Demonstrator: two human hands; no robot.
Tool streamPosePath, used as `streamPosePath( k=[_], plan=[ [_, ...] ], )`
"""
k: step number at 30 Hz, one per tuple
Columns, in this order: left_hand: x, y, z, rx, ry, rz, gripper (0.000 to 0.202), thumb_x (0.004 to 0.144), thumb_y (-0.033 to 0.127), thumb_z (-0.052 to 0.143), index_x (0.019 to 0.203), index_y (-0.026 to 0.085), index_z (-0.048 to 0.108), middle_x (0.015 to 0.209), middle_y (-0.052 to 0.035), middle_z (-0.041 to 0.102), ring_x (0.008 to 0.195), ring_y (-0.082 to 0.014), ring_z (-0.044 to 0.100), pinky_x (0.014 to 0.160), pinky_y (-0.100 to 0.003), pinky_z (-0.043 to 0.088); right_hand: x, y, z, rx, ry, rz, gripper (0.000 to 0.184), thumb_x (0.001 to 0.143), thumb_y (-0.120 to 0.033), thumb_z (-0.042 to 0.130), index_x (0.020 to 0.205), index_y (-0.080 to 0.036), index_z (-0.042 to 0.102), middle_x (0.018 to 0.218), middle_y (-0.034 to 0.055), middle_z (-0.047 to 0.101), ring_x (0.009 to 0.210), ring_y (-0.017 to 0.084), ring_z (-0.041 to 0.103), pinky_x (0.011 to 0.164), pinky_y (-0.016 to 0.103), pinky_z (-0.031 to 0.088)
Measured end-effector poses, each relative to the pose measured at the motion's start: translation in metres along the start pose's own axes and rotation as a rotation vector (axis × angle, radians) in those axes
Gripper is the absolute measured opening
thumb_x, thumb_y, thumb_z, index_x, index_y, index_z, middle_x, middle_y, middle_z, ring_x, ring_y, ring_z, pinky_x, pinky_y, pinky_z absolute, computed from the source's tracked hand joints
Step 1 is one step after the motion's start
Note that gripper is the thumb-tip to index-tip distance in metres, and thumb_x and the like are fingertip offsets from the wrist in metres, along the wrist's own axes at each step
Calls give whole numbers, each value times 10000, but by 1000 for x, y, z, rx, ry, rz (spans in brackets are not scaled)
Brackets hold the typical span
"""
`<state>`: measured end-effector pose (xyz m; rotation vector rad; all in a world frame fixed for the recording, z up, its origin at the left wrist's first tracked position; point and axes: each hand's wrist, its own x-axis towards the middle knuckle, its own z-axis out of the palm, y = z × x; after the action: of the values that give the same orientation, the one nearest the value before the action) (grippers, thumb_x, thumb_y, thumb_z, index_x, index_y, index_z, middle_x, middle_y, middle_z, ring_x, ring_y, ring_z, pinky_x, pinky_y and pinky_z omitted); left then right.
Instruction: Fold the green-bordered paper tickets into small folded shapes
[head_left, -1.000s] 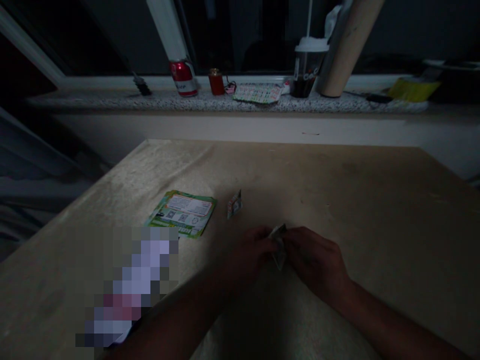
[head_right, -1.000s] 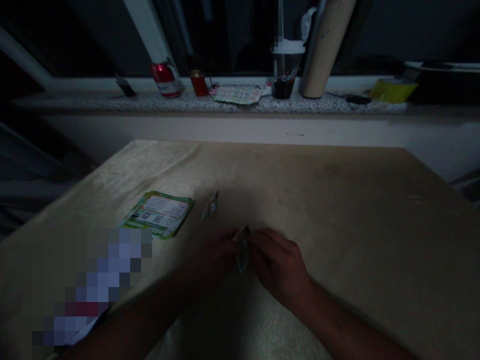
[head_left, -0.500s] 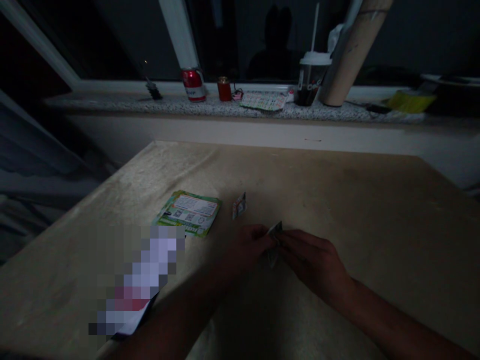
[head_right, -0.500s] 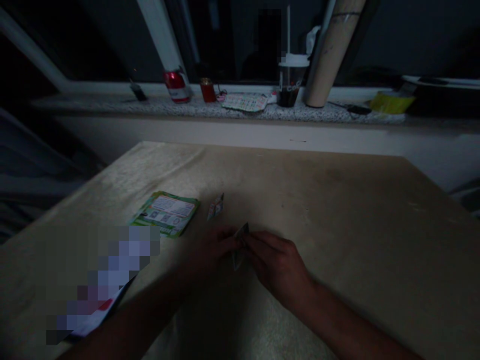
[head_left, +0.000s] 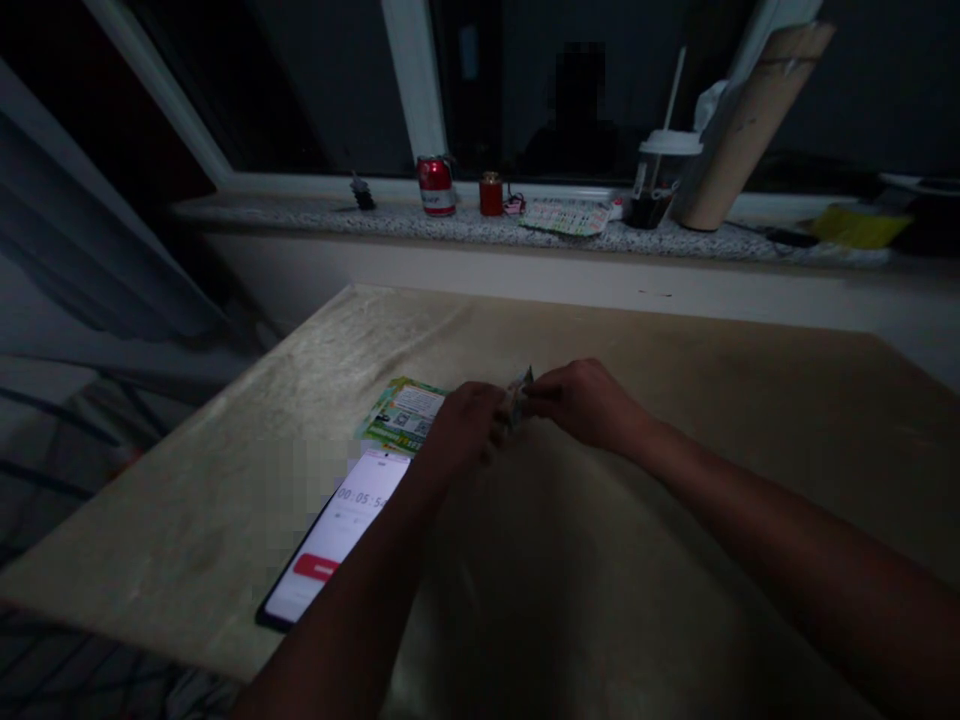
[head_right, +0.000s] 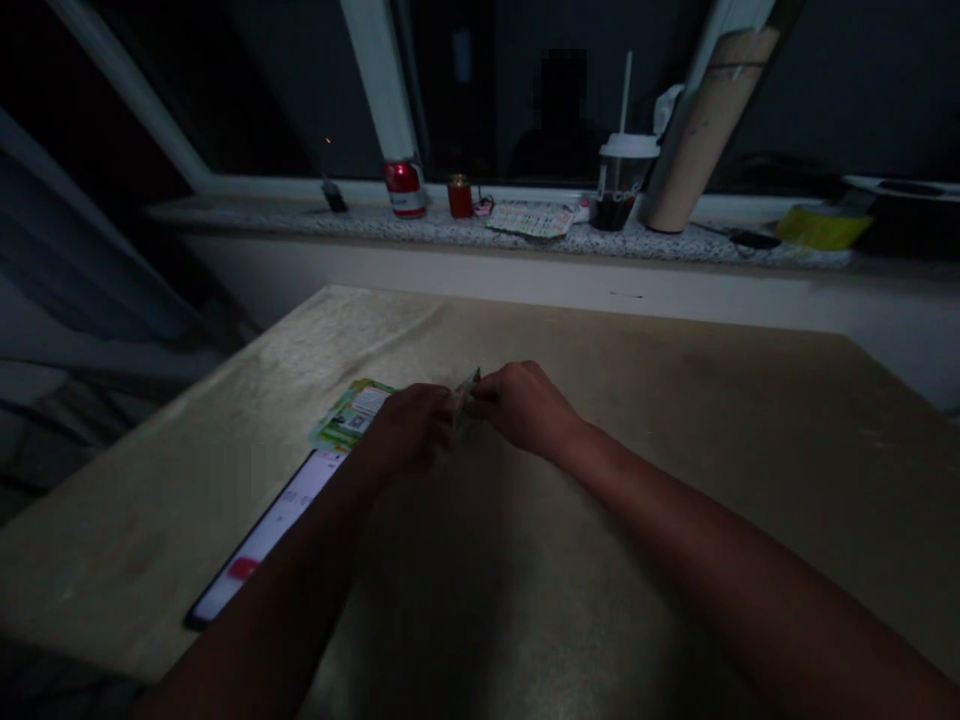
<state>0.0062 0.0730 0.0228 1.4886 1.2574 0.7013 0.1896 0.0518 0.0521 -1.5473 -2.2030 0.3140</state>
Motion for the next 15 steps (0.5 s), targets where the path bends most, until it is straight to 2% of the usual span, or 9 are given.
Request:
streamPosePath(
  k=[3, 6, 9, 15],
  plan=[
    [3, -3, -8, 115, 151, 48, 352, 943, 412, 469, 1140, 142, 581, 1007, -148, 734, 685, -188, 679, 560, -272, 487, 14, 9, 0, -5, -64, 28, 131, 849, -203, 716, 768, -184, 817, 574, -21, 699, 552, 112, 616, 544, 226, 364],
    [3, -4, -9, 227, 223, 95, 340, 942, 381, 485, 1139, 131, 606, 1036, -169, 735, 826, -237, 697, 717, -341, 510, 25, 14, 2, 2, -139, 54, 130, 832, -178, 720, 753, -186, 823, 558, -20, 703, 539, 109, 621, 539, 219, 390],
    [2, -2, -5, 313, 238, 128, 336, 940, 362, 487, 1125, 122, 632, 1040, -176, 738, 918, -276, 697, 812, -387, 496, 31, 13, 6, -5, -203, 66, 140, 824, -160, 714, 748, -190, 828, 540, -14, 700, 528, 115, 629, 534, 221, 410],
    [-2, 2, -1, 402, 230, 156, 354, 952, 344, 461, 1143, 112, 648, 1048, -175, 742, 984, -301, 693, 848, -400, 485, 34, 8, 9, -60, -290, 92, 149, 827, -169, 721, 710, -185, 812, 533, -3, 689, 566, 142, 658, 559, 238, 452]
  ],
)
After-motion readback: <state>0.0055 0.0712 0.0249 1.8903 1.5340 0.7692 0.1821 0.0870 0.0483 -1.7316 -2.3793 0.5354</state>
